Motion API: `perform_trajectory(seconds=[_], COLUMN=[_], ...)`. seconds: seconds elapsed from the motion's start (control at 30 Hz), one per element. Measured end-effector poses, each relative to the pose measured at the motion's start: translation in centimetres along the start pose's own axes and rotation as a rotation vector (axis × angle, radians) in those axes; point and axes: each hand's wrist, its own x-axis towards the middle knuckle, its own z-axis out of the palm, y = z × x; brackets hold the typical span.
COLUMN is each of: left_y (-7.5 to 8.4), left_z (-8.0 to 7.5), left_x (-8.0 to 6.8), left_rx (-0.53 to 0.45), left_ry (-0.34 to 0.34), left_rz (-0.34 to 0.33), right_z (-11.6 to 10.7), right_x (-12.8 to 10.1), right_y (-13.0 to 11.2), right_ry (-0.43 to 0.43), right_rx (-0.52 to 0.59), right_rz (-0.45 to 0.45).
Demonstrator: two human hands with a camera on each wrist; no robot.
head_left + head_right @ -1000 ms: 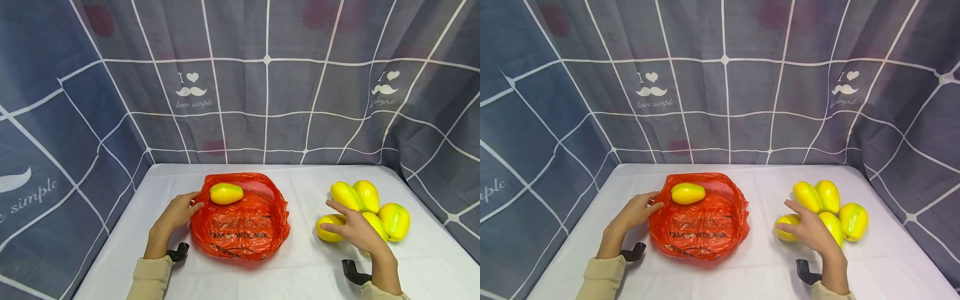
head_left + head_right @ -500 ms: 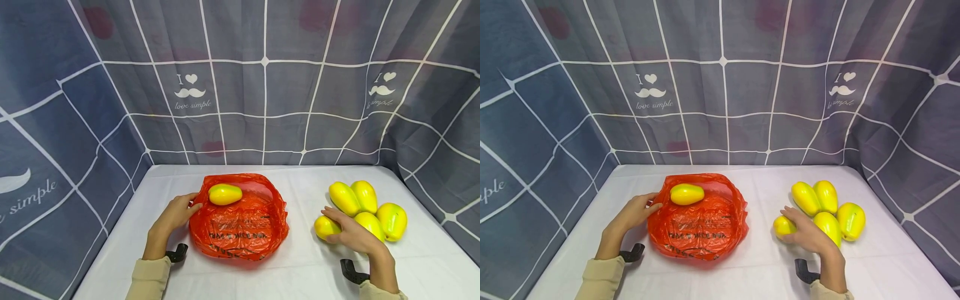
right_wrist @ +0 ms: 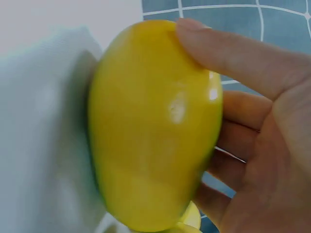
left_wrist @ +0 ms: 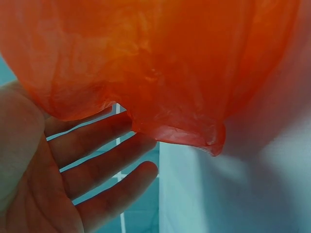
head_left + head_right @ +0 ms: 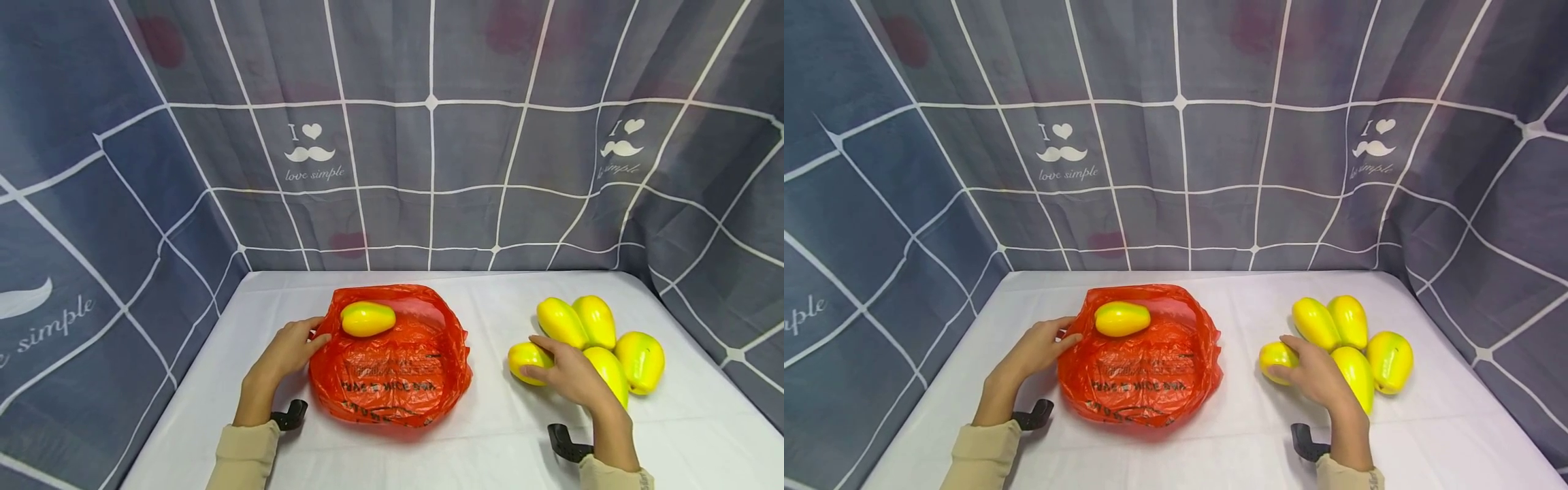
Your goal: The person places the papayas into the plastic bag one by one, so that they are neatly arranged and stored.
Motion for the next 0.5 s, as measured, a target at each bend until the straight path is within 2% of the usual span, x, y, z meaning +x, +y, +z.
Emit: perform_trajectory(seconds=[0.17, 0.5], left_y=[0.01, 0.02], left_z=[-0.06, -0.14], left_x=[0.00, 0.03], left_rx=[-0.002, 0.008], left_ry=[0.002, -0.007], left_rz=[-0.003, -0.013], right_z=[0.21, -0.05], right_x=[0.16, -0.04], right_y=[0.16, 0.17], right_ry=[0.015, -0.017], right_rx=[-0.014, 0.005], right_rz=[0.026, 0.029])
